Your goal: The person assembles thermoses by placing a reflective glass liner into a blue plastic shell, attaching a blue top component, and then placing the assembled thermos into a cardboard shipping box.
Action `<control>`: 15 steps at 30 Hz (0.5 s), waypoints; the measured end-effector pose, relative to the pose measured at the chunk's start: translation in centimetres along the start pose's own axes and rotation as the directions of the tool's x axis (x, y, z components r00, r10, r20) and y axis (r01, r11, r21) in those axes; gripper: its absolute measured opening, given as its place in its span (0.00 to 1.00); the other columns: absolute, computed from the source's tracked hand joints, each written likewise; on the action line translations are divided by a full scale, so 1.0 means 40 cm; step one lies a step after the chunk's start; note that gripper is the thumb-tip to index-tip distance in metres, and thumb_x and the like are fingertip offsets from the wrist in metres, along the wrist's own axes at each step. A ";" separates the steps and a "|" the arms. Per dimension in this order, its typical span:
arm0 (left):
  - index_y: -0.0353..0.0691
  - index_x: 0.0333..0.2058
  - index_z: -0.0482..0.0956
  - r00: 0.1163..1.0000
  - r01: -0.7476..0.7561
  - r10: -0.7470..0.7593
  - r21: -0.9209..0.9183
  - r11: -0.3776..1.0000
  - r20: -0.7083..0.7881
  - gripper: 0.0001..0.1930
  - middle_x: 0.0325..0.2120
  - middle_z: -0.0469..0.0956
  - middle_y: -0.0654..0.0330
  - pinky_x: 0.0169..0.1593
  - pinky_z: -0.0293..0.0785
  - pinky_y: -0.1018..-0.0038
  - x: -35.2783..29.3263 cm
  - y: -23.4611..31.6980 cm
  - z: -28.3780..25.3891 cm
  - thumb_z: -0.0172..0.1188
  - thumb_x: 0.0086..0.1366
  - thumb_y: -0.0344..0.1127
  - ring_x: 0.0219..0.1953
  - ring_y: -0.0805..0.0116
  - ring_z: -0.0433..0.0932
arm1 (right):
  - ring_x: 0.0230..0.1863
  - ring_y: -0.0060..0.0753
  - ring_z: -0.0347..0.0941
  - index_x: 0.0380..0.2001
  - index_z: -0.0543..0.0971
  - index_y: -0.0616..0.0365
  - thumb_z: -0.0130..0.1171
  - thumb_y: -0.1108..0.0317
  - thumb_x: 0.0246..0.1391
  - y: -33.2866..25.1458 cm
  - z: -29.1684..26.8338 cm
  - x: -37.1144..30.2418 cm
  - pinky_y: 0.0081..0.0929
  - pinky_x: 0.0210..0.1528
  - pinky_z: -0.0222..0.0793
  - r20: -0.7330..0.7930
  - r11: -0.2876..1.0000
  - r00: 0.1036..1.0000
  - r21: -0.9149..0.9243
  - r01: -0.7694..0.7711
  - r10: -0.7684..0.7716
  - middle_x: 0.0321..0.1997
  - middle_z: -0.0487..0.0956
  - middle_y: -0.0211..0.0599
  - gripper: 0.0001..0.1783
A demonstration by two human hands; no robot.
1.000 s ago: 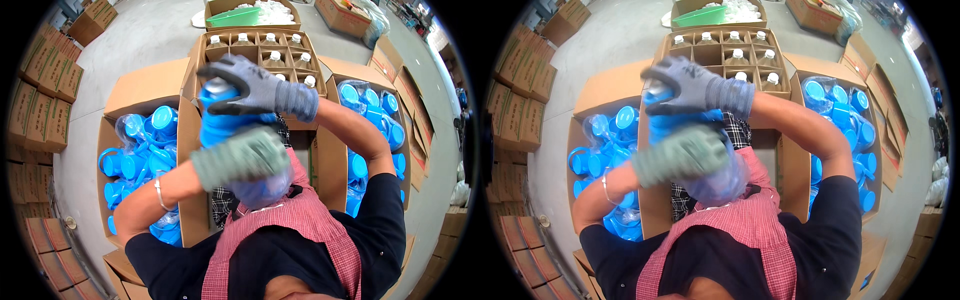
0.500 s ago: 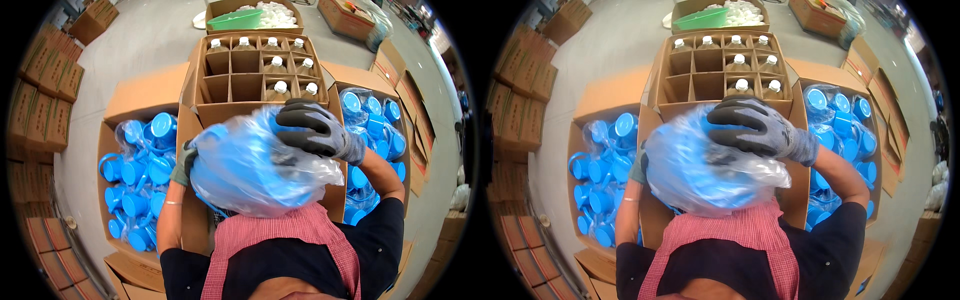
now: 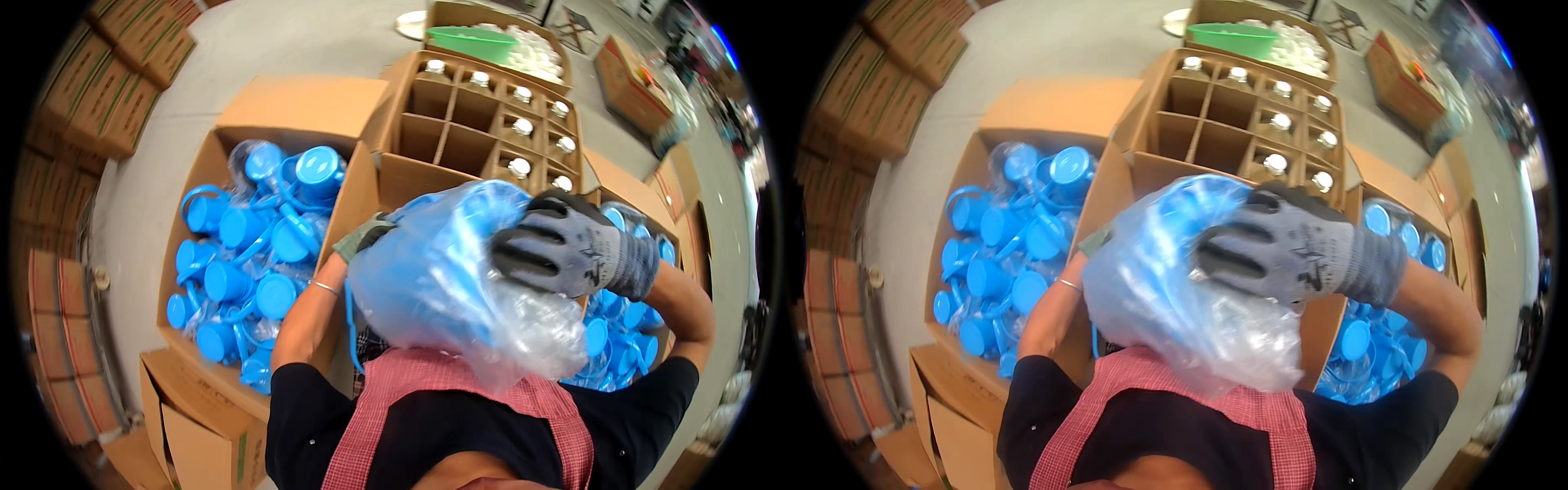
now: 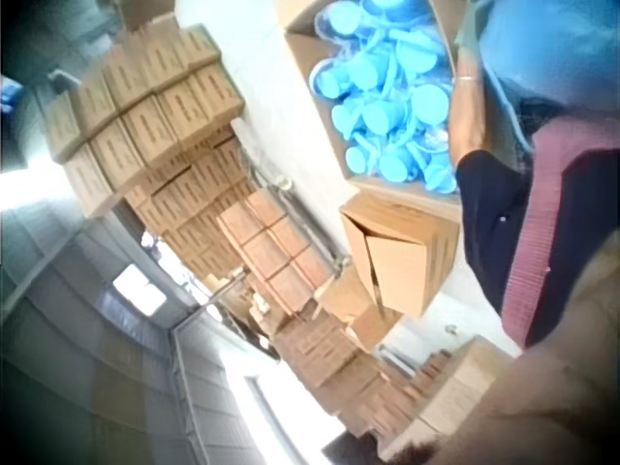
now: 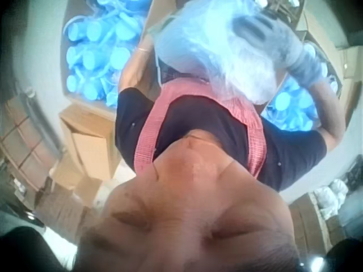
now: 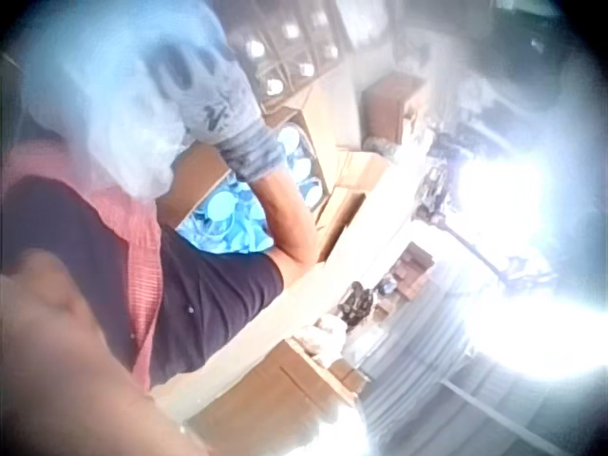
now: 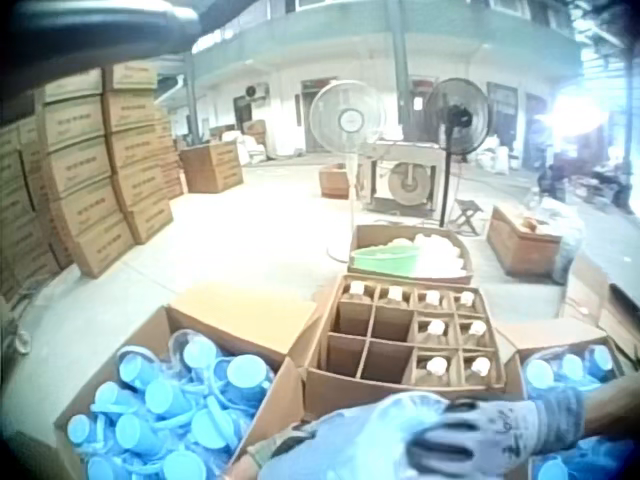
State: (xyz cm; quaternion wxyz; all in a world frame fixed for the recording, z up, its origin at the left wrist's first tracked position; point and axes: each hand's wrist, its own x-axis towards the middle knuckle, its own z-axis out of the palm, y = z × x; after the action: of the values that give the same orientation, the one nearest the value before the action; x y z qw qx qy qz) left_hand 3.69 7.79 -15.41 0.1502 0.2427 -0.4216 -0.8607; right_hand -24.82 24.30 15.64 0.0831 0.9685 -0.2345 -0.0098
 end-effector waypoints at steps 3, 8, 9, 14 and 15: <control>0.33 0.45 0.80 0.990 -0.073 0.074 0.016 0.997 -0.124 0.14 0.35 0.82 0.61 0.39 0.79 0.77 -0.020 -0.025 -0.017 0.60 0.59 0.28 0.34 0.73 0.80 | 0.53 0.42 0.73 0.57 0.74 0.53 0.58 0.56 0.49 -0.003 0.100 -0.074 0.39 0.57 0.69 0.013 0.897 0.926 0.241 -0.370 0.378 0.55 0.75 0.40 0.30; 0.35 0.40 0.81 0.867 -0.190 0.297 0.287 0.939 -0.399 0.10 0.30 0.81 0.63 0.36 0.78 0.79 -0.180 0.110 0.081 0.57 0.60 0.30 0.30 0.75 0.80 | 0.58 0.42 0.67 0.62 0.67 0.55 0.61 0.54 0.51 0.120 0.087 -0.026 0.38 0.61 0.64 0.101 0.704 0.868 0.544 -0.457 0.485 0.60 0.70 0.43 0.36; 0.35 0.39 0.80 0.792 -0.285 0.516 0.550 0.785 -0.326 0.09 0.31 0.81 0.62 0.37 0.79 0.77 -0.205 0.102 0.076 0.55 0.62 0.29 0.31 0.73 0.80 | 0.60 0.42 0.65 0.63 0.66 0.56 0.61 0.53 0.51 0.156 0.075 0.015 0.38 0.62 0.62 0.066 0.675 0.867 0.599 -0.430 0.494 0.61 0.69 0.44 0.37; 0.35 0.49 0.75 0.566 -0.653 0.702 0.285 0.702 -0.432 0.16 0.44 0.79 0.54 0.47 0.79 0.67 -0.263 -0.005 -0.042 0.46 0.72 0.38 0.43 0.61 0.79 | 0.68 0.43 0.55 0.67 0.60 0.57 0.63 0.51 0.52 0.274 0.112 0.337 0.41 0.68 0.55 -0.257 0.508 0.805 0.859 -0.063 0.535 0.67 0.61 0.48 0.43; 0.35 0.53 0.73 0.610 -0.761 0.657 -0.095 0.642 -0.444 0.18 0.46 0.78 0.53 0.48 0.78 0.66 -0.283 -0.028 -0.089 0.45 0.73 0.41 0.46 0.61 0.78 | 0.70 0.44 0.53 0.68 0.58 0.57 0.64 0.51 0.53 0.264 0.161 0.431 0.41 0.69 0.53 -0.306 0.441 0.799 0.895 0.058 0.517 0.69 0.60 0.49 0.45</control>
State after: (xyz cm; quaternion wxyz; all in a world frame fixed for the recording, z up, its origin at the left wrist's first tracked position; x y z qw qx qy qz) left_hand 15.04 11.37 -14.89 0.5901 0.1876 -0.3234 -0.7155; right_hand -14.65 6.17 11.38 -0.3584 0.7868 -0.3081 0.3969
